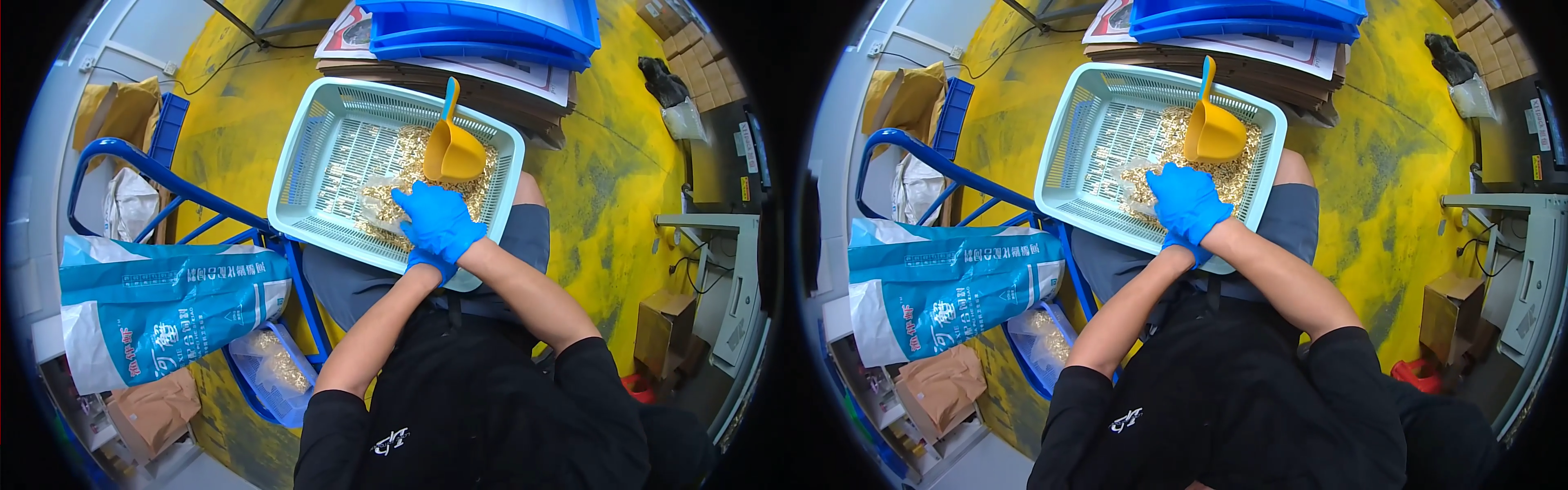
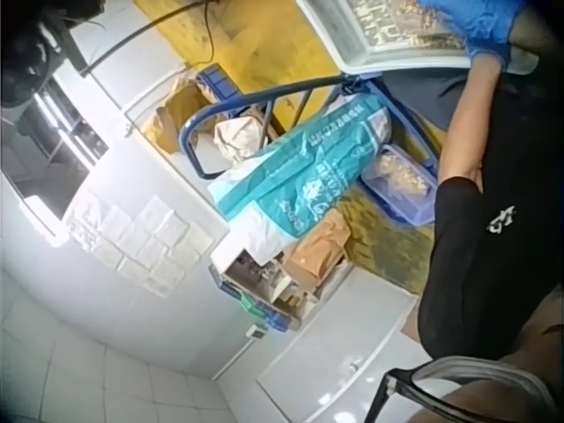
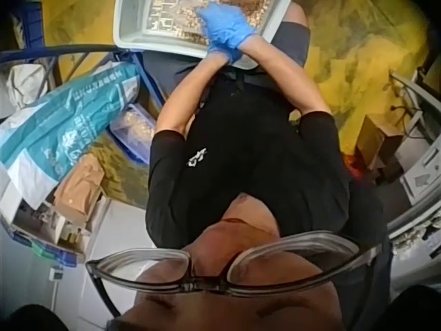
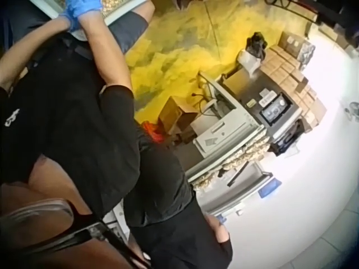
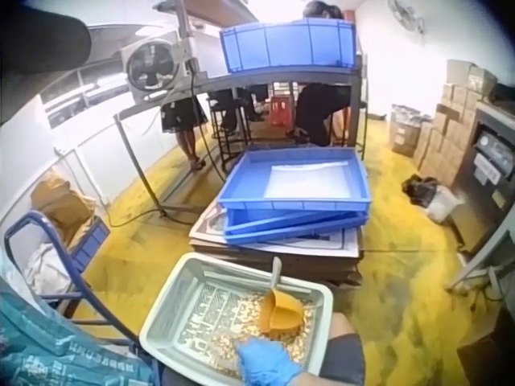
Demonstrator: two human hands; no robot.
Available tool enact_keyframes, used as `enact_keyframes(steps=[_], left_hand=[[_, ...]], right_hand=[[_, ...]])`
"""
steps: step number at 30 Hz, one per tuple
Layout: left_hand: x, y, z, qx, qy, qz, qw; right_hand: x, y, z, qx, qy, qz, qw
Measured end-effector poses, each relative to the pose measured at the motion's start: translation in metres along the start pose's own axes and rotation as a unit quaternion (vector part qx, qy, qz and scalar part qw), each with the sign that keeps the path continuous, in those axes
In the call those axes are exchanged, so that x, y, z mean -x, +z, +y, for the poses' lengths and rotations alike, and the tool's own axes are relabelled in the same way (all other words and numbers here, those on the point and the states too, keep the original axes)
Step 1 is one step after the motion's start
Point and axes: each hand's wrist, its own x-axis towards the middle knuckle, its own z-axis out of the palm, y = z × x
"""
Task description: Scooping small items from a bin into plastic bags and weighing them on a digital scale.
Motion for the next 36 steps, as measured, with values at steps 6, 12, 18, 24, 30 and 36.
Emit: enact_keyframes(steps=[6,12,18,24,30,36], left_hand=[[-0.005,-0.009,-0.011,0.081,-0.027,-0.021,0.996],[-0.006,-0.009,-0.033,0.076,-0.016,0.048,0.996],[0.029,-0.042,-0.026,0.175,-0.071,0.077,0.979],[0.089,-0.089,-0.04,0.585,-0.201,0.073,0.783],[0.054,-0.144,-0.026,0.63,-0.248,0.132,0.724],[0.035,-0.141,-0.027,0.654,-0.273,0.094,0.699]], right_hand=[[-0.009,0.005,0.009,-0.15,0.05,0.017,0.987],[-0.011,0.008,0.009,-0.187,0.032,0.0,0.982],[-0.014,0.005,0.01,-0.197,0.033,0.003,0.98],[-0.01,0.007,0.014,-0.269,0.012,0.027,0.963],[-0.006,0.014,0.007,-0.287,0.01,0.036,0.957],[-0.008,0.017,0.007,-0.366,0.014,0.014,0.931]])
